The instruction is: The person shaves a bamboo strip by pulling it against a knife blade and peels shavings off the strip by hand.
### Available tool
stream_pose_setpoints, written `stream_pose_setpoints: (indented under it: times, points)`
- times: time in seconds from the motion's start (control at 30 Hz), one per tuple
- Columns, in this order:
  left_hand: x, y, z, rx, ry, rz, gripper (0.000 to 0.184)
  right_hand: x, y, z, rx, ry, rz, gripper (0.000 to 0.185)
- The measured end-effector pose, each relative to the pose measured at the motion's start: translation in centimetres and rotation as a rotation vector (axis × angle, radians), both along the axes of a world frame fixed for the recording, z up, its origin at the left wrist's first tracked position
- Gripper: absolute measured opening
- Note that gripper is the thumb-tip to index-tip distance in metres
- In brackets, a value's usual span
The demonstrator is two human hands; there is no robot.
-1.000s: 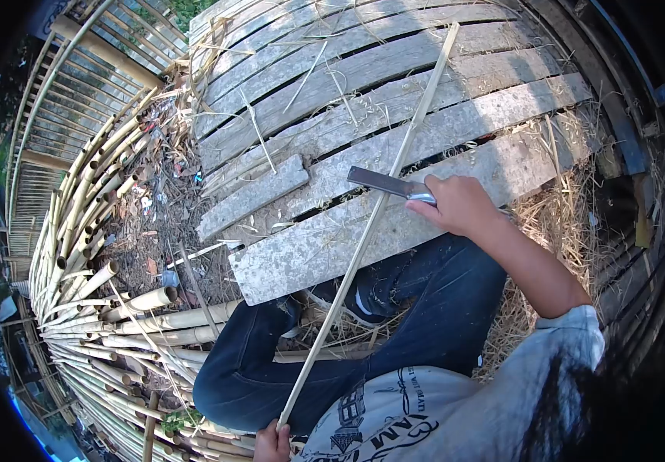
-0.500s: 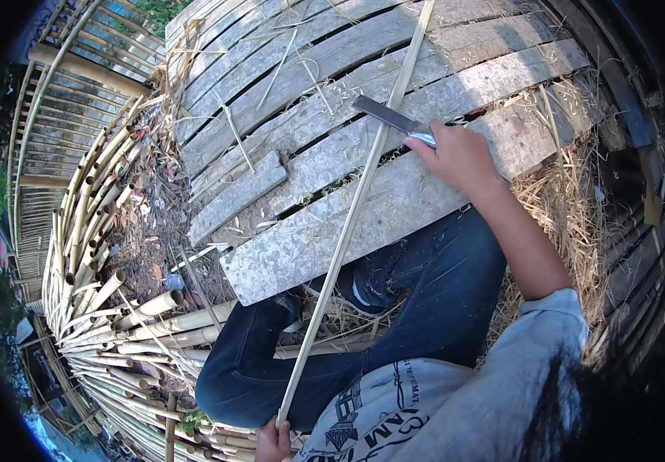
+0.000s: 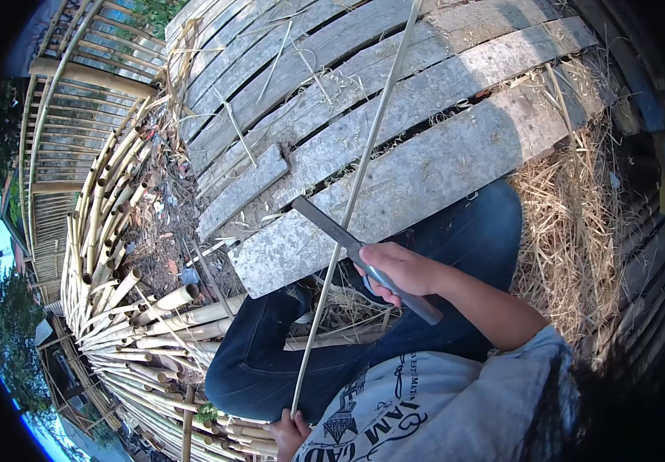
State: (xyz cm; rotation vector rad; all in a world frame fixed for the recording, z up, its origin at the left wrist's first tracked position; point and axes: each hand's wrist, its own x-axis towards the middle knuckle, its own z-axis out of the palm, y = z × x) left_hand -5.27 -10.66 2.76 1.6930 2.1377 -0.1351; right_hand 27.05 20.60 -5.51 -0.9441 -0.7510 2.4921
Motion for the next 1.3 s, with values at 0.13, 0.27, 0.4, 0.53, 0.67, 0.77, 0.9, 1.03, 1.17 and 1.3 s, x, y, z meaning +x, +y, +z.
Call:
stream_pose_setpoints:
  times: [0.13,0.27,0.4,0.53,0.67,0.77,0.9,1.03,1.17,1.3]
  points:
    - [1.4,0.5,0.4,-0.045,0.08,0.042,0.018,2.9,2.7,1.8,0.154,-0.274,0.011,0.041]
    - [0.3,-1.1,-0.5,-0.022,0.174,-0.098,0.016,5.9,7.0,3.8,0.31,-0.568,-0.093,0.039]
    - [1.3,0.9,0.9,-0.108,0.11,-0.036,0.015,6.9,8.8,4.8,0.623,-0.776,-0.156,0.034]
    - [2.1,2.2,1.9,-0.027,0.14,-0.166,0.014,6.7,9.6,2.1,0.837,-0.942,-0.423,0.033]
    - [1.8,0.3,0.4,0.026,0.116,-0.03,0.009,5.0,6.8,0.9,0.621,-0.942,-0.299,0.027]
    - [1.5,-0.1,0.0,0.014,0.065,0.009,0.006,5.0,6.2,1.7,0.435,-0.81,-0.333,0.028]
    - [1.1,-0.2,-0.5,0.052,0.051,-0.027,0.007,4.4,4.8,3.0,0.288,-0.684,-0.12,0.032]
    - [1.3,0.0,-0.4,0.017,0.061,0.002,0.008,2.9,4.5,3.8,0.285,-0.723,-0.001,0.033]
    - [1.4,0.6,0.3,0.069,0.099,-0.083,0.007,4.4,8.2,2.7,0.403,-0.892,-0.233,0.035]
    - [1.3,-0.3,-0.6,0.049,0.012,0.033,0.007,2.3,6.3,2.7,0.439,-0.92,-0.043,0.032]
